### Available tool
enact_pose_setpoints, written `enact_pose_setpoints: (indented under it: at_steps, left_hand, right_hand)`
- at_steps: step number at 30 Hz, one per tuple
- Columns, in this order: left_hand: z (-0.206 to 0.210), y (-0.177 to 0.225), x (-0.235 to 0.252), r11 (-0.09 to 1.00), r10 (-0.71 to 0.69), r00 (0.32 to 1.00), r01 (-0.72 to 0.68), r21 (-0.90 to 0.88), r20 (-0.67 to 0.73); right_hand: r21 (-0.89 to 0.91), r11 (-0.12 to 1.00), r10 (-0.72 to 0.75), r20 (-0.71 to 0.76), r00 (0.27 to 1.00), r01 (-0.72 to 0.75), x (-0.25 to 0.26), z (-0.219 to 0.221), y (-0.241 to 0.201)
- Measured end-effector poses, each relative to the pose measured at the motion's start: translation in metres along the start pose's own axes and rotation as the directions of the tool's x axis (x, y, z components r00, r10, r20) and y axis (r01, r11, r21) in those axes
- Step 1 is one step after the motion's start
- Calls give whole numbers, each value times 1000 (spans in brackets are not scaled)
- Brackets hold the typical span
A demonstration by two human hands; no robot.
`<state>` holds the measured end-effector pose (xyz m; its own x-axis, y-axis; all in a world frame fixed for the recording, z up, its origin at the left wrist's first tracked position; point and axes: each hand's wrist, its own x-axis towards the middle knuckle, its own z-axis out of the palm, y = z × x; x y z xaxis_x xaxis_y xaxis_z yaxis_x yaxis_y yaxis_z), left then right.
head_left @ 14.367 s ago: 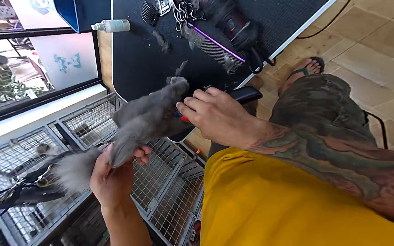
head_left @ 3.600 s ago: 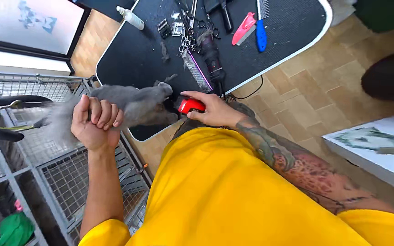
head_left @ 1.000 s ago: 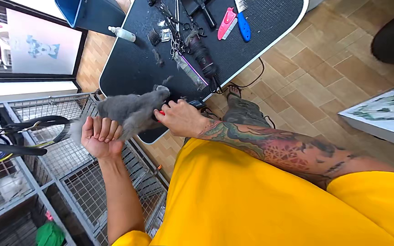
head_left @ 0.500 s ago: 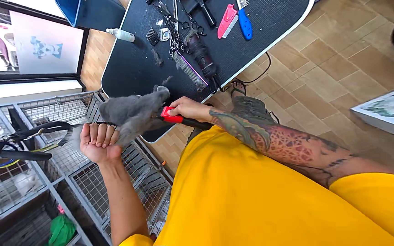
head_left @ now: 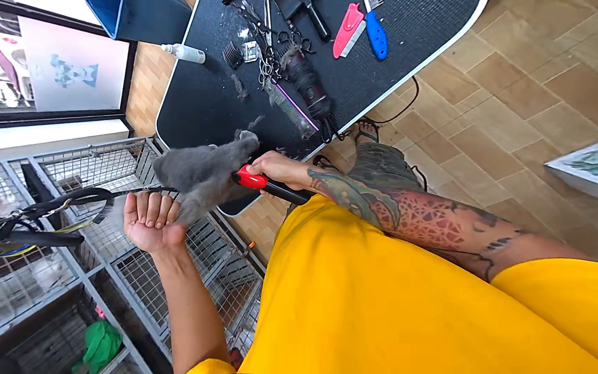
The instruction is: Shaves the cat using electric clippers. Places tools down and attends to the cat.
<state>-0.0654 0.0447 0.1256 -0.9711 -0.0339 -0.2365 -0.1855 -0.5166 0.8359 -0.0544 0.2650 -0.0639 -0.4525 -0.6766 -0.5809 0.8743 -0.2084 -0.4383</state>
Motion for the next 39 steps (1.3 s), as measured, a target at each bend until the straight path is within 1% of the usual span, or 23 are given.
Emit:
enact_pose_setpoints:
  at_steps: [3, 8, 13, 16, 20, 22, 25, 26, 28, 29, 30, 31, 32, 34, 35, 36, 38, 39]
  left_hand:
    - [-1, 0, -1, 1000, 1, 1000, -1, -3, 4]
    - [-4, 1, -2, 1000, 0, 1000, 0, -22, 7]
    - [-3, 0, -1, 1000, 13, 1000, -13, 1, -18]
    - [-3, 0, 1, 1000, 7, 1000, -7, -3, -16]
    - [2, -1, 5, 1000, 0, 1000, 0, 7, -31]
    - [5, -2, 8, 1000, -4, 999, 5, 15, -40]
    - [10, 0, 14, 1000, 5, 997, -5, 4, -71]
    - [11, 0, 15, 1000, 4, 997, -4, -6, -80]
    - [14, 1, 20, 1000, 11, 993, -14, -22, -116]
    - [15, 0, 22, 999, 16, 990, -21, -34, -139]
    - [16, 0, 24, 999, 18, 987, -25, -47, -161]
    - [17, 0, 25, 998, 13, 984, -24, -61, -179]
    - [16, 0, 27, 997, 8, 981, -23, -76, -193]
    - [16, -1, 30, 995, -3, 975, -20, -100, -220]
    - [16, -2, 30, 994, -10, 971, -18, -112, -239]
    - [16, -3, 31, 992, -15, 967, -17, -124, -253]
    - [17, -5, 31, 991, -22, 962, -16, -134, -274]
    - [17, -6, 31, 990, -25, 960, -15, -138, -279]
  right_hand:
    - [-49, 998, 27, -10, 1000, -27, -1, 3, -1]
    - [-28, 1000, 14, -19, 1000, -14, -2, 7, -4]
    - [26, 1000, 1, -35, 999, 0, 0, 6, -2]
    - [66, 998, 6, -12, 1000, -5, -2, 5, -1]
    - [66, 998, 0, -2, 1000, 0, -1, 5, -1]
    - [127, 992, -23, 5, 1000, 22, -1, 3, 0]
    - [314, 949, 4, 33, 999, -14, -3, -10, 4]
    - [377, 926, 6, 62, 998, -29, -4, -18, 8]
    - [505, 862, -38, 141, 989, -39, -3, -36, 17]
    - [551, 834, -69, 161, 984, -32, -1, -45, 22]
    - [564, 826, -87, 146, 986, -11, -1, -51, 25]
    - [537, 843, -97, 108, 989, 24, -3, -55, 25]
    - [468, 881, -105, 53, 993, 68, -6, -55, 24]
    - [241, 955, -168, -33, 985, 171, -16, -55, 16]
    - [112, 969, -215, -47, 976, 219, -19, -53, 13]
    - [-19, 965, -262, -46, 964, 261, -22, -51, 8]
    - [-253, 906, -354, -10, 935, 340, -21, -45, 3]
    - [-319, 876, -377, 14, 926, 362, -19, -43, 0]
